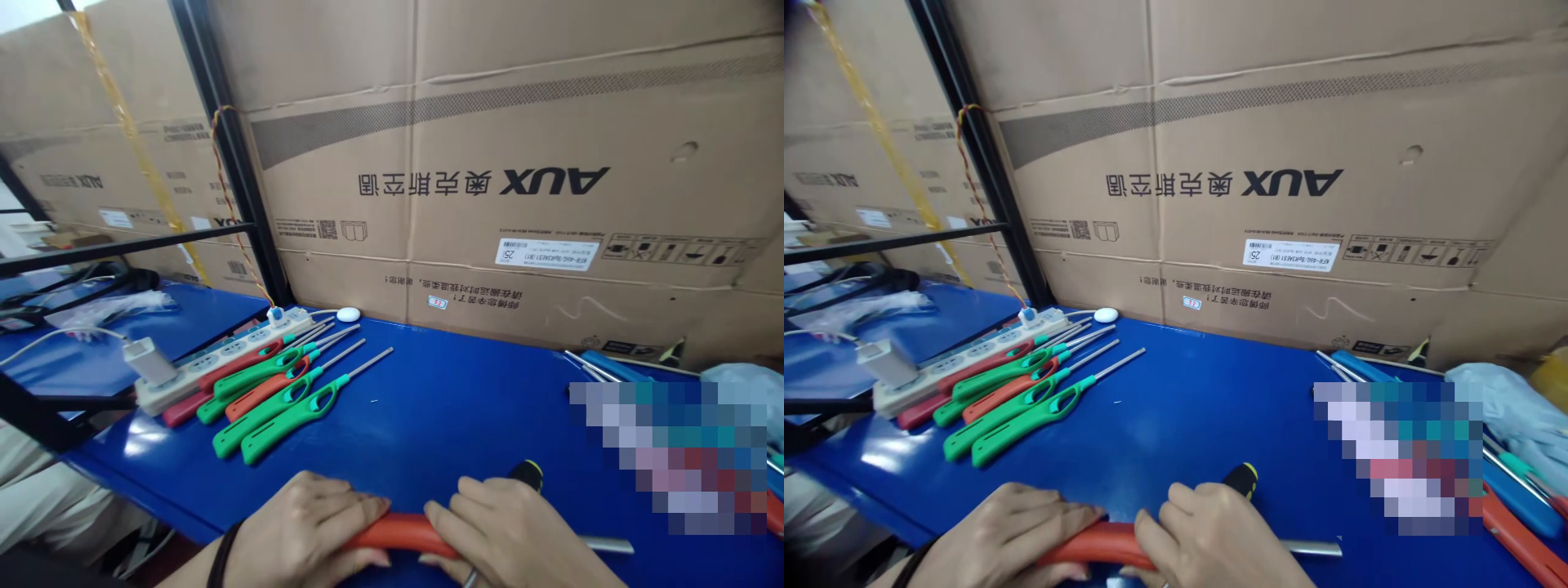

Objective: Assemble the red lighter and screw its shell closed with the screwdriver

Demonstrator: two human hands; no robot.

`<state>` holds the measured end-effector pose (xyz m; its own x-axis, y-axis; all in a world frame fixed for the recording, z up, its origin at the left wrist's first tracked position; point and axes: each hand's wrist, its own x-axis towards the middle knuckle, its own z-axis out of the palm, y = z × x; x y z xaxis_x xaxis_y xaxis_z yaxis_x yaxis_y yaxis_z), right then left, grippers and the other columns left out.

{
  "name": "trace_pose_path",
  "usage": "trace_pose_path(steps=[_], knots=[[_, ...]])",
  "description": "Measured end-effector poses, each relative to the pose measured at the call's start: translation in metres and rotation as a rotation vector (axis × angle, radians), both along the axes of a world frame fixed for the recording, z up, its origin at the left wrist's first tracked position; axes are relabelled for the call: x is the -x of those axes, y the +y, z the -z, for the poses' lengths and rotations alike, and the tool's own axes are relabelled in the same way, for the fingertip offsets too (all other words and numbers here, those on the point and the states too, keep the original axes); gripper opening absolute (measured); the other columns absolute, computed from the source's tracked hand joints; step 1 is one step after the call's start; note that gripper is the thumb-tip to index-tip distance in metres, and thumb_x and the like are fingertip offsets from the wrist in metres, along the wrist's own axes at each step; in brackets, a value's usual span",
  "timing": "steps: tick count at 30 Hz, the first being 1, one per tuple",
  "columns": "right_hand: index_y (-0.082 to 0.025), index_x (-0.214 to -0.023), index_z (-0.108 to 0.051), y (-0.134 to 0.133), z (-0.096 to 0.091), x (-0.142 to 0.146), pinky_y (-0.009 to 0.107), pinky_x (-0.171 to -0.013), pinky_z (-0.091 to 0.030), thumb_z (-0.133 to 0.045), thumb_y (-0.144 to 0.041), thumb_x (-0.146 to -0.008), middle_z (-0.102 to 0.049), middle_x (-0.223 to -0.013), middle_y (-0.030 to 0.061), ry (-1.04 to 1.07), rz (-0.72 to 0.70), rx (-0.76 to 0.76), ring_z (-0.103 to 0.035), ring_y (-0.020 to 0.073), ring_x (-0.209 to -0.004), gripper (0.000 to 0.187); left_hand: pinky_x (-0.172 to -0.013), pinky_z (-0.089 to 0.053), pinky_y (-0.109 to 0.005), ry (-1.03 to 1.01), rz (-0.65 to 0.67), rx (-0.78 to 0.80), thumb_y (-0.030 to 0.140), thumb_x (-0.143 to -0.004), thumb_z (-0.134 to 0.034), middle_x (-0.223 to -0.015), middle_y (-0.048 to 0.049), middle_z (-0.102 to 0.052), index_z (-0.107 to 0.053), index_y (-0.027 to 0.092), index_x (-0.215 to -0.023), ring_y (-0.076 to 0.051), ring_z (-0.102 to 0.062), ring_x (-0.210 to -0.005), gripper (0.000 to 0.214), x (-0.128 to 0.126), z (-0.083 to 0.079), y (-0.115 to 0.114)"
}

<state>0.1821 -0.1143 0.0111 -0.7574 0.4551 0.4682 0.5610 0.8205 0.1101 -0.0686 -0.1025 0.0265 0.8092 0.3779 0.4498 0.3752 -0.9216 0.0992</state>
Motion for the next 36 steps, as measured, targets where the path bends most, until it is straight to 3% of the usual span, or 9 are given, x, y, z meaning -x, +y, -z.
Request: trace_pose_path(steps=[5,9,12,15,18,22,26,30,36], knots=[[-0.016,-0.097,-0.063,0.003,-0.008,-0.009,0.028,-0.05,-0.042,-0.043,-0.023,-0.092,-0.067,-0.075,0.0032,0.028,0.062,0.038,-0.06,0.0177,-0.066,0.022,-0.056,-0.051,-0.028,0.025,0.059,0.135,0.032,-0.092,-0.051,-0.096,-0.0083,-0.072,-0.054,0.017,-0.119,-0.02,-0.068,-0.065,0.031,-0.015,0.0,0.03],[-0.012,-0.097,-0.065,0.012,-0.003,-0.019,0.029,-0.051,-0.047,-0.041,-0.018,-0.091,-0.068,-0.073,0.0061,-0.02,0.127,-0.042,-0.06,0.0194,-0.064,0.026,-0.078,-0.052,-0.028,0.042,0.098,0.315,0.033,-0.091,-0.053,-0.109,-0.0081,-0.069,-0.054,0.02,-0.125,-0.021,-0.067,-0.091,0.036,-0.024,-0.002,0.056],[-0.009,-0.107,-0.064,0.023,0.002,-0.028,0.028,-0.054,-0.05,-0.048,-0.013,-0.087,-0.07,-0.082,0.0085,-0.076,0.197,-0.08,-0.063,0.0219,-0.076,0.026,-0.099,-0.042,-0.035,0.07,0.076,0.35,0.042,-0.081,-0.064,-0.115,-0.0058,-0.066,-0.051,0.025,-0.128,-0.021,-0.062,-0.103,0.052,-0.023,-0.006,0.071],[-0.014,-0.118,-0.06,0.03,0.004,-0.034,0.028,-0.053,-0.052,-0.061,-0.013,-0.079,-0.07,-0.085,0.0068,-0.146,0.272,-0.049,-0.062,0.0232,-0.081,0.039,-0.109,-0.026,-0.045,0.072,0.005,0.3,0.05,-0.07,-0.072,-0.119,-0.0059,-0.063,-0.049,0.027,-0.13,-0.023,-0.057,-0.109,0.067,-0.016,-0.013,0.079],[-0.023,-0.125,-0.056,0.03,0.006,-0.03,0.027,-0.048,-0.051,-0.068,-0.027,-0.077,-0.067,-0.085,0.0058,-0.157,0.353,0.025,-0.063,0.0227,-0.077,0.049,-0.109,-0.021,-0.048,0.114,-0.052,0.275,0.056,-0.063,-0.074,-0.123,-0.0075,-0.059,-0.052,0.028,-0.127,-0.026,-0.054,-0.112,0.073,-0.009,-0.017,0.084],[-0.025,-0.123,-0.057,0.024,0.006,-0.018,0.025,-0.047,-0.05,-0.058,-0.05,-0.081,-0.066,-0.098,0.01,-0.088,0.403,0.061,-0.064,0.0222,-0.079,0.049,-0.106,-0.024,-0.049,0.147,-0.16,0.289,0.062,-0.057,-0.074,-0.129,-0.0107,-0.053,-0.047,0.026,-0.131,-0.031,-0.048,-0.117,0.087,0.0,-0.014,0.091],[-0.023,-0.11,-0.061,0.023,0.0,-0.016,0.023,-0.05,-0.048,-0.052,-0.039,-0.089,-0.067,-0.087,0.0044,-0.005,0.336,0.126,-0.064,0.0186,-0.076,0.028,-0.097,-0.035,-0.042,0.125,-0.294,0.303,0.06,-0.067,-0.068,-0.119,-0.0088,-0.058,-0.054,0.025,-0.121,-0.028,-0.051,-0.111,0.066,0.005,-0.007,0.1],[-0.023,-0.089,-0.06,0.027,-0.003,-0.023,0.022,-0.048,-0.044,-0.044,-0.021,-0.091,-0.064,-0.072,0.0009,0.055,0.398,0.171,-0.062,0.0167,-0.07,0.016,-0.089,-0.04,-0.036,0.107,-0.361,0.303,0.055,-0.076,-0.063,-0.109,-0.0065,-0.061,-0.06,0.023,-0.111,-0.025,-0.055,-0.102,0.047,0.006,-0.003,0.107],[-0.025,-0.092,-0.06,0.032,0.001,-0.032,0.026,-0.054,-0.047,-0.05,-0.016,-0.087,-0.064,-0.089,0.0021,0.018,0.461,0.271,-0.061,0.0204,-0.085,0.014,-0.08,-0.041,-0.032,0.068,-0.418,0.325,0.051,-0.079,-0.062,-0.095,-0.0038,-0.063,-0.063,0.02,-0.094,-0.021,-0.057,-0.09,0.034,0.007,0.002,0.114]])
